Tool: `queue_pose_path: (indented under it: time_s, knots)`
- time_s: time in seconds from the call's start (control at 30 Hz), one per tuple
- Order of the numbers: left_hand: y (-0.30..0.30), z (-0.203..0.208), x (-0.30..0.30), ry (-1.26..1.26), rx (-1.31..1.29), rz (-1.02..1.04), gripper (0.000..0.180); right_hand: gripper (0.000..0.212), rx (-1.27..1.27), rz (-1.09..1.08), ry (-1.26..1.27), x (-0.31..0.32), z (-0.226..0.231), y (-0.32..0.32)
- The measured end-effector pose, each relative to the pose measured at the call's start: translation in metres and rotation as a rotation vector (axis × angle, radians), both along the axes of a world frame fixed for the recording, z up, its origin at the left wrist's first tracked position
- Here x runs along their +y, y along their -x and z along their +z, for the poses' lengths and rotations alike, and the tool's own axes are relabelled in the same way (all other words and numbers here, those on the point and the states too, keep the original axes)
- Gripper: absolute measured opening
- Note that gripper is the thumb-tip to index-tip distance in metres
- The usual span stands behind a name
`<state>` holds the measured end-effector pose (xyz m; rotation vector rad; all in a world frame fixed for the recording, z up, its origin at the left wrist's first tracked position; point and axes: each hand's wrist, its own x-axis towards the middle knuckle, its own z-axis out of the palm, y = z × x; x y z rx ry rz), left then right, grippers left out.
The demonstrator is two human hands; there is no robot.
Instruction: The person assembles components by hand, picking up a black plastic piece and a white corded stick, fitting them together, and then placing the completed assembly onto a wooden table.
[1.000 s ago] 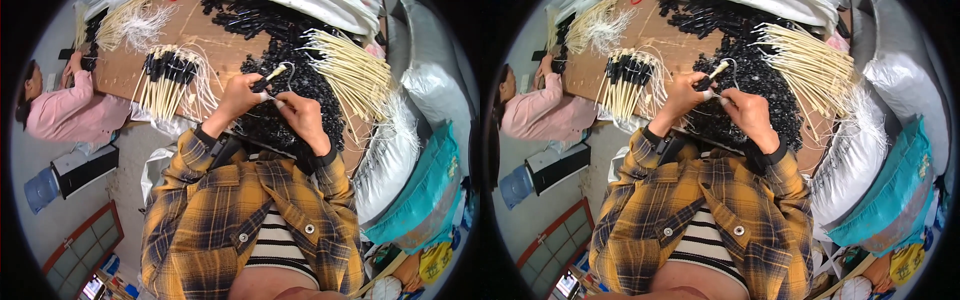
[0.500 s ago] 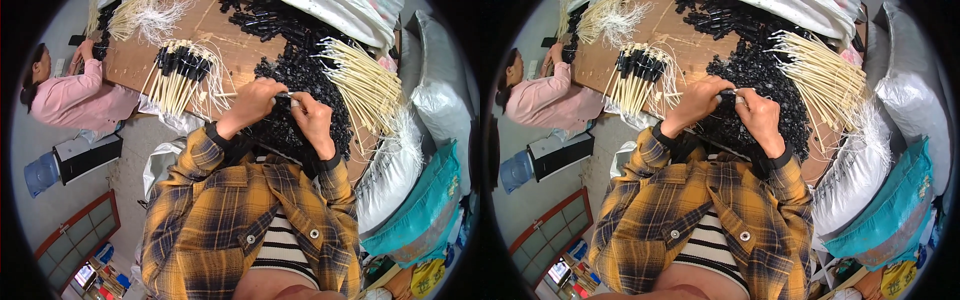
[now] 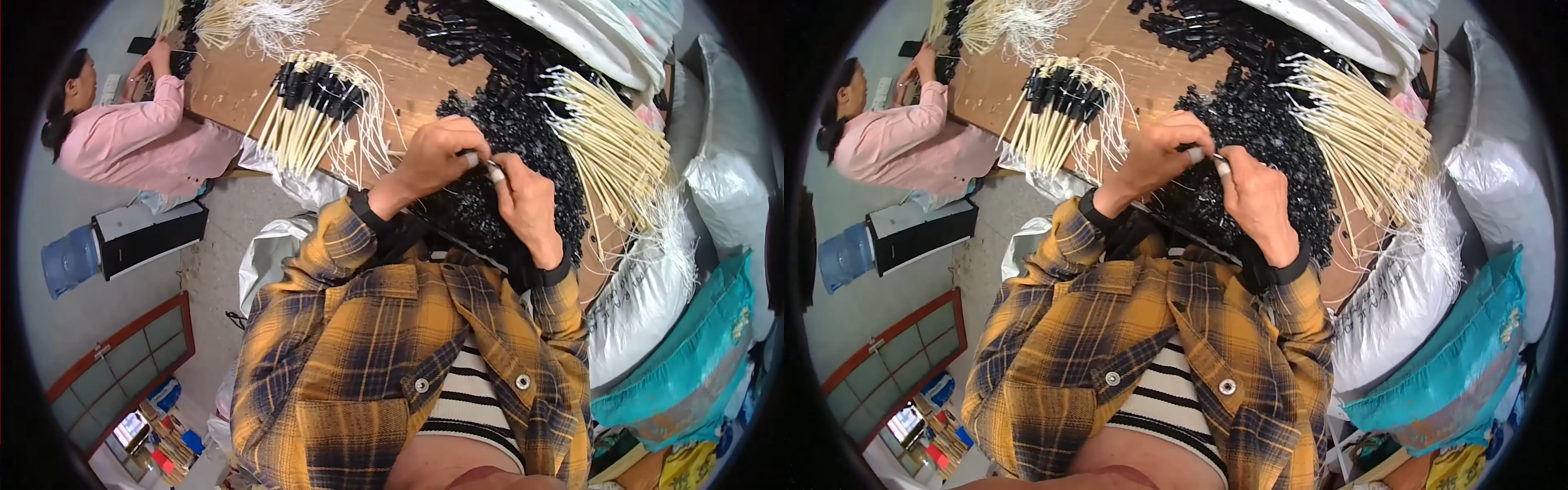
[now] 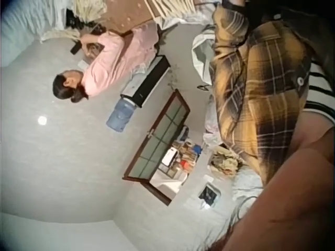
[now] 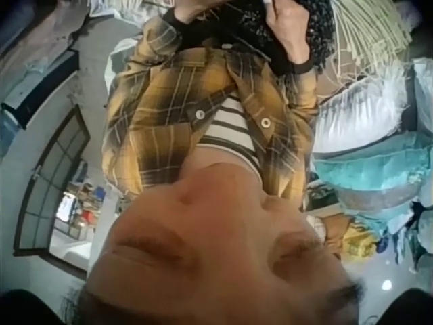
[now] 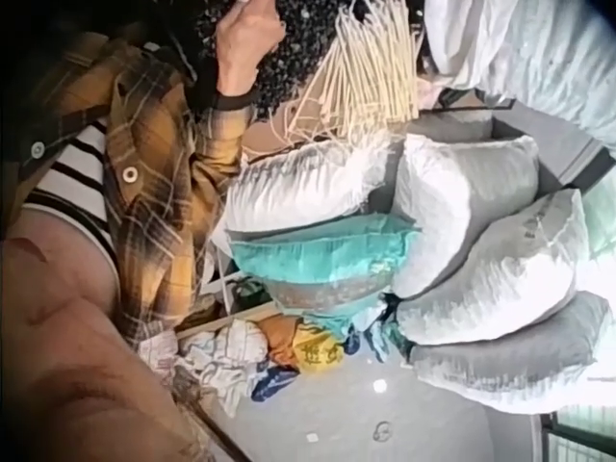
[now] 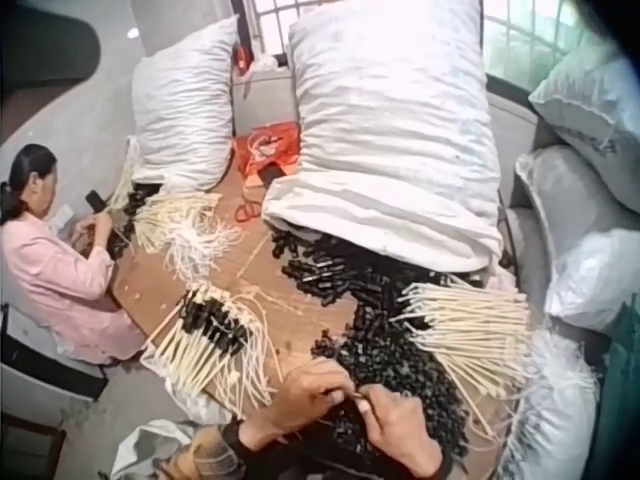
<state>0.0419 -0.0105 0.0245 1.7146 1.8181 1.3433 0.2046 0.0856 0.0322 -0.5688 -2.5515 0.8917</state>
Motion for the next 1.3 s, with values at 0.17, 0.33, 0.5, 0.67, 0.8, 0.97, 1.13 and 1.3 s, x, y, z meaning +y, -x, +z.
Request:
queue_pose_path:
  time_s: [0.17,0.33,0.5,0.67,0.8,0.97,1.13,1.3]
  knots:
    - [-0.003,0.001,-0.003,-0.124,-0.141,-0.023,0.014,0.016,0.14,0.005,0.176,-0.003,-0.002,0.001]
    - [-0.01,-0.011,-0.01,-0.157,-0.121,-0.099,0.018,0.016,0.036,0.068,0.336,-0.002,-0.007,-0.008]
    - [0.028,-0.044,-0.018,-0.075,0.212,0.269,0.012,0.014,-0.031,-0.148,0.543,-0.004,-0.015,-0.016]
    - [0.06,-0.056,-0.024,0.292,0.199,0.251,0.014,0.01,-0.055,-0.227,0.599,0.003,-0.032,-0.017]
    - [0.067,-0.076,-0.016,0.315,0.17,0.278,0.018,0.009,-0.043,-0.224,0.642,0.002,-0.028,-0.014]
    - [0.082,-0.052,-0.031,0.379,0.171,0.386,0.014,0.009,-0.032,-0.258,0.742,0.006,-0.032,-0.015]
    - [0.059,-0.053,-0.038,0.355,0.186,0.208,0.019,0.009,-0.032,-0.258,0.8,0.007,-0.038,-0.012]
    - [0.052,-0.06,-0.03,0.25,0.17,0.133,0.024,0.011,-0.051,-0.307,0.772,0.006,-0.035,-0.01]
